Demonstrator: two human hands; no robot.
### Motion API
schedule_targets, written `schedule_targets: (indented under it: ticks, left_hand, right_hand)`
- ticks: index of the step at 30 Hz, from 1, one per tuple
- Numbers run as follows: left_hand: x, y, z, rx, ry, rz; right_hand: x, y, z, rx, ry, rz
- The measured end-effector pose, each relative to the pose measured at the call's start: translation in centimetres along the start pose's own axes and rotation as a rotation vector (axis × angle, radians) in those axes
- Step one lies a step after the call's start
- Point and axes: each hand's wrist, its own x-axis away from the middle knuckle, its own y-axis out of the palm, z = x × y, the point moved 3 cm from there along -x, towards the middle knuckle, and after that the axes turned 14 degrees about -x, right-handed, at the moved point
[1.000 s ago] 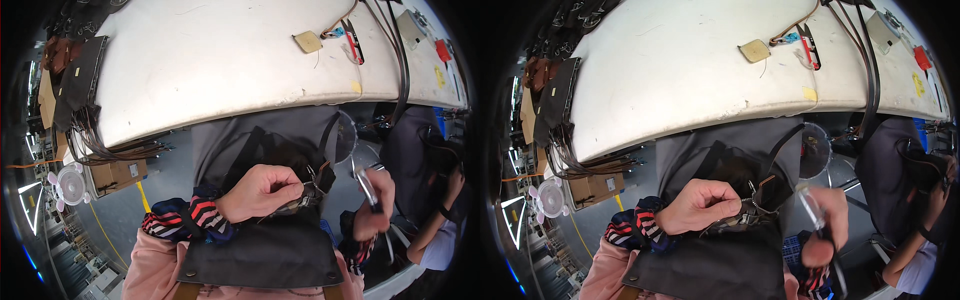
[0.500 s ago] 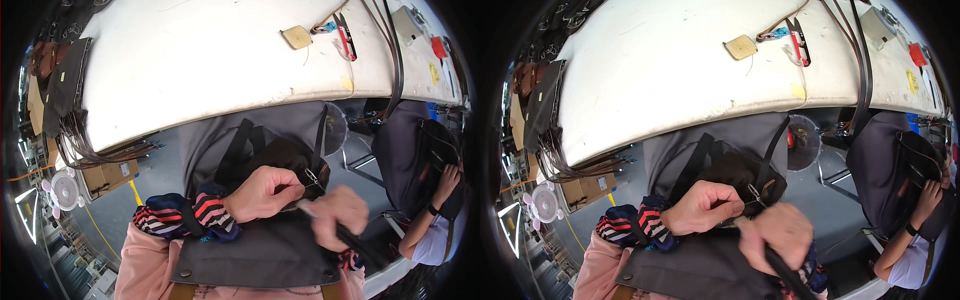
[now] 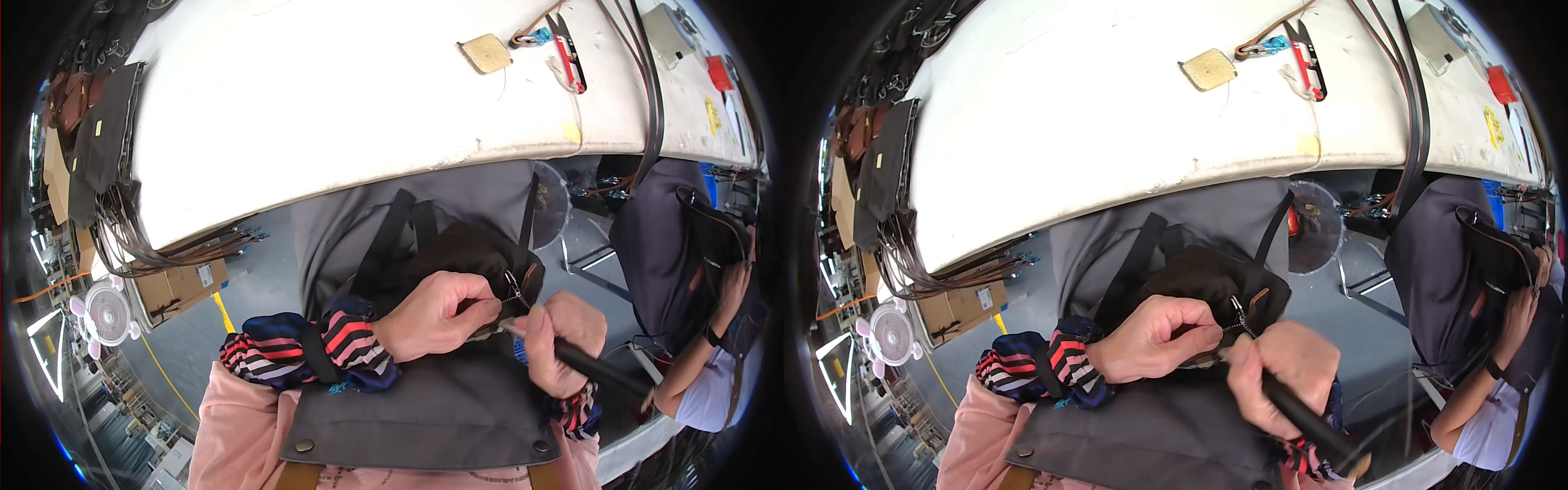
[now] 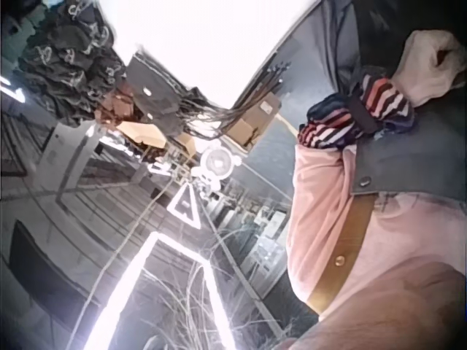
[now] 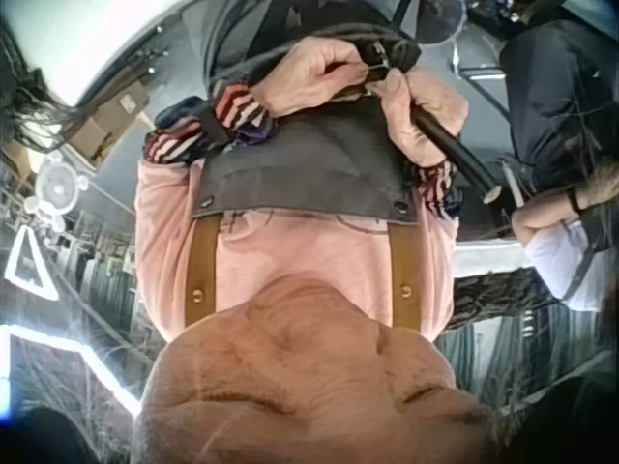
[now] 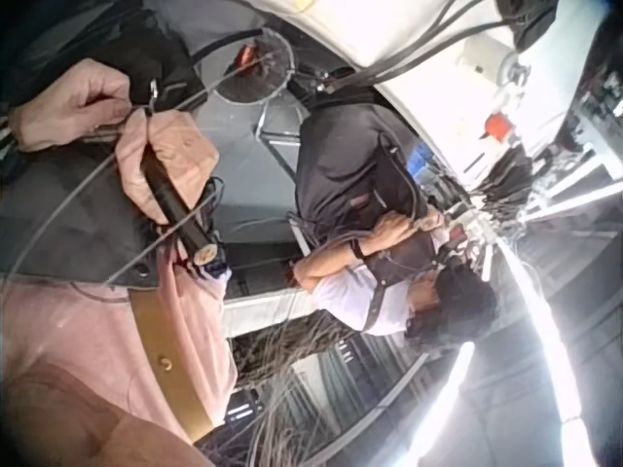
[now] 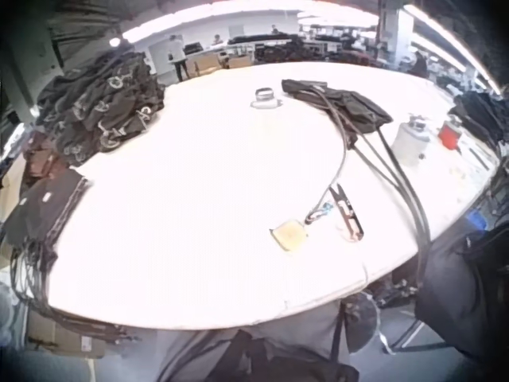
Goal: Applying edge paint or dye to the edges of leather bags and straps at a finishing station.
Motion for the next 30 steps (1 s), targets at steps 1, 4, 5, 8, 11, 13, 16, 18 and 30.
schedule_targets:
  ticks: [1, 4, 5, 8, 11, 13, 16, 18, 30]
  left_hand:
    - [0.0, -0.1, 0.2, -0.046, 0.019, 0.023]
    - [-0.4, -0.2, -0.9, -0.045, 0.055, 0.057]
    - [-0.4, -0.3, -0.6, -0.045, 0.056, 0.057]
    - [-0.2, -0.5, 0.3, -0.026, 0.014, 0.008]
    - [-0.2, -1.0, 0.6, -0.001, -0.024, -0.02]
    - [0.3, -1.7, 1.7, -0.2, 0.07, -0.001]
    - [0.0, -2.4, 3.6, -0.572, 0.265, 0.018]
    - [-0.3, -2.3, 4.8, -0.735, 0.235, -0.023]
    - [-2.3, -1.7, 1.5, -0.043, -0.144, -0.186]
  right_hand:
    - [-0.2, 0.4, -0.5, 0.002, -0.083, -0.032]
    - [-0.4, 0.8, 0.5, 0.008, -0.008, -0.051]
    - [-0.1, 0.3, 1.3, 0.002, 0.076, -0.008]
    - [-0.2, -1.5, 1.5, 0.112, 0.098, 0.016]
    - [-0.8, -3.5, 0.2, -0.02, -0.004, 0.105]
    - [-0.9, -4.9, -0.4, -0.023, 0.257, 0.235]
    - [-2.9, -6.8, 0.6, 0.018, 0.129, 0.391]
    - [-4.6, -8.5, 1.0, 0.011, 0.099, 0.412]
    - [-21.4, -23.2, -0.7, 0.061, -0.145, 0.695]
